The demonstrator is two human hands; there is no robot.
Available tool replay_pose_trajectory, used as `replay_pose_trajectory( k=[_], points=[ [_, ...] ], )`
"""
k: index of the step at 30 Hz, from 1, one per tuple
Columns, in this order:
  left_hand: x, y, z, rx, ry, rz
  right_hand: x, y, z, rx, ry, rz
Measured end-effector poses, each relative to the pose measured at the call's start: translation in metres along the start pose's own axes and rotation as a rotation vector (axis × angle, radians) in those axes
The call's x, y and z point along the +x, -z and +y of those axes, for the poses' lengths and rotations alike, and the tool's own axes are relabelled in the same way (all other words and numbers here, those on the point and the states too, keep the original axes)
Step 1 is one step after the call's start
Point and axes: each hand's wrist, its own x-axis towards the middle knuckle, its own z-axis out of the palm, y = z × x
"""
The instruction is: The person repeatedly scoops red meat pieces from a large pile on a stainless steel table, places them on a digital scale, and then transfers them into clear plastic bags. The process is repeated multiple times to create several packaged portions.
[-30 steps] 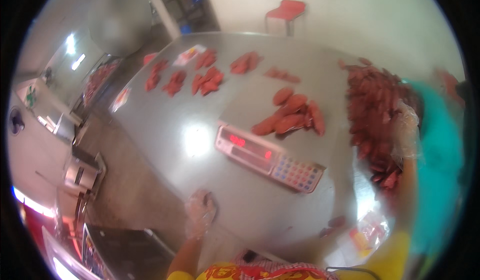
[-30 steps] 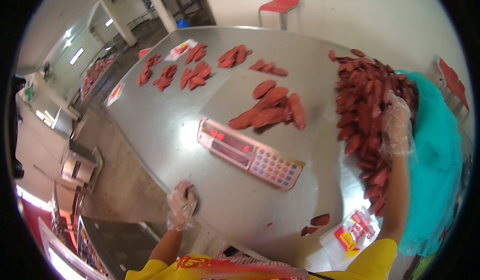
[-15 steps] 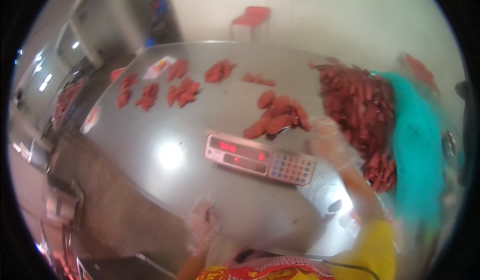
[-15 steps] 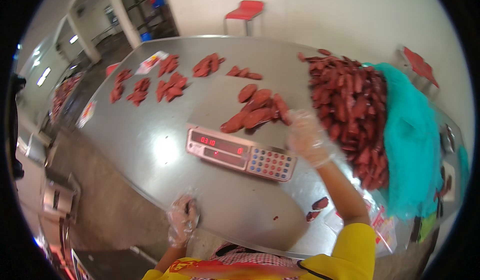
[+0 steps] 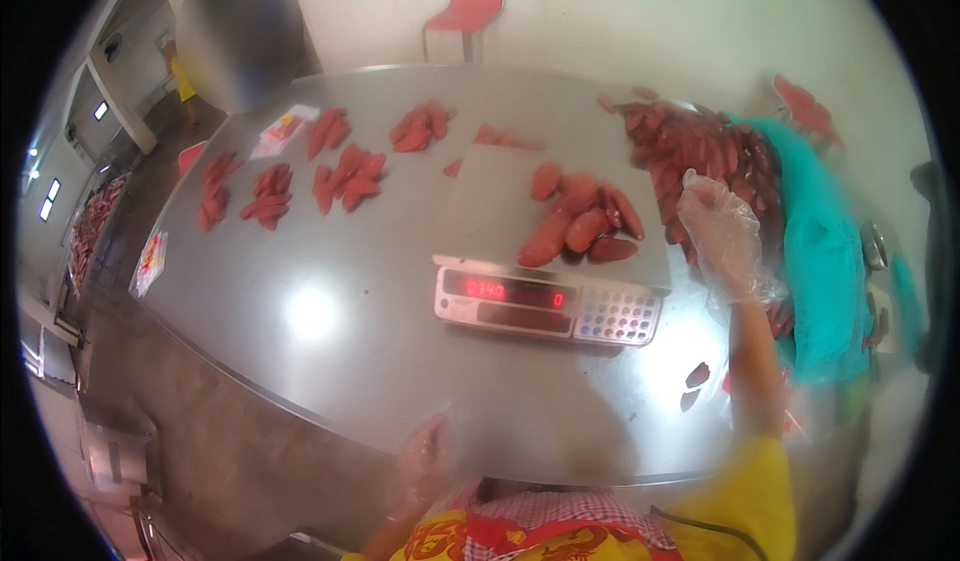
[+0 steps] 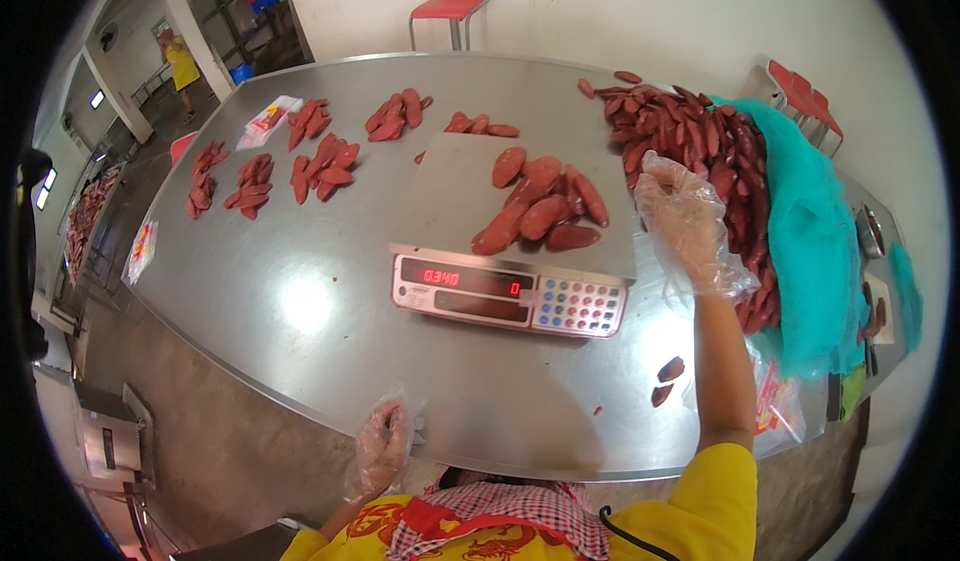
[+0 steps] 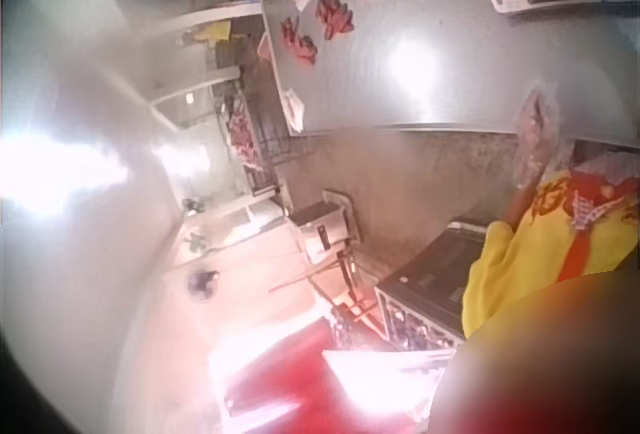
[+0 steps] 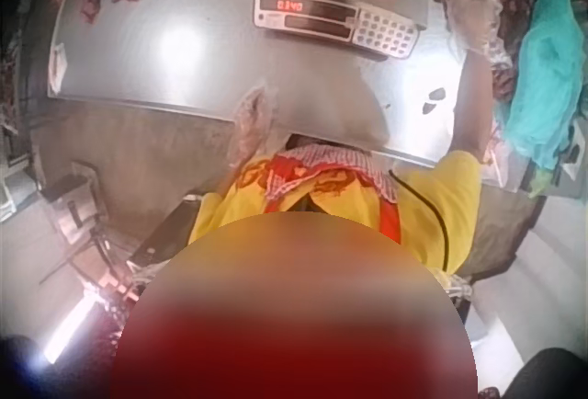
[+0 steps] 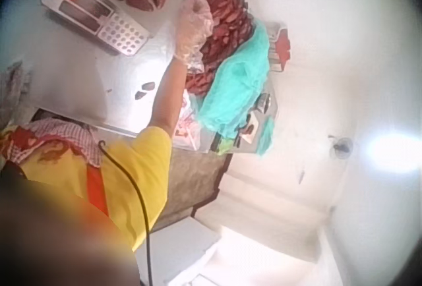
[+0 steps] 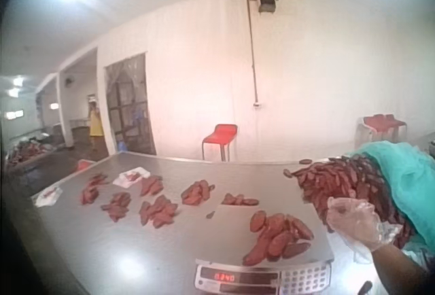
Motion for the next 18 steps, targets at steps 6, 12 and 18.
replay_pose_trajectory(
  k=[6,12,18],
  points=[
    [0.014,0.019,0.005,0.036,-0.032,-0.067,-0.004,-0.028,0.001,-0.036,0.251,-0.042],
    [0.012,0.036,0.012,0.177,0.029,-0.111,0.007,-0.06,-0.011,-0.483,0.778,-0.06],
    [0.014,0.03,0.009,0.194,0.108,-0.123,0.004,-0.13,-0.023,-0.457,0.991,-0.619]
  ],
)
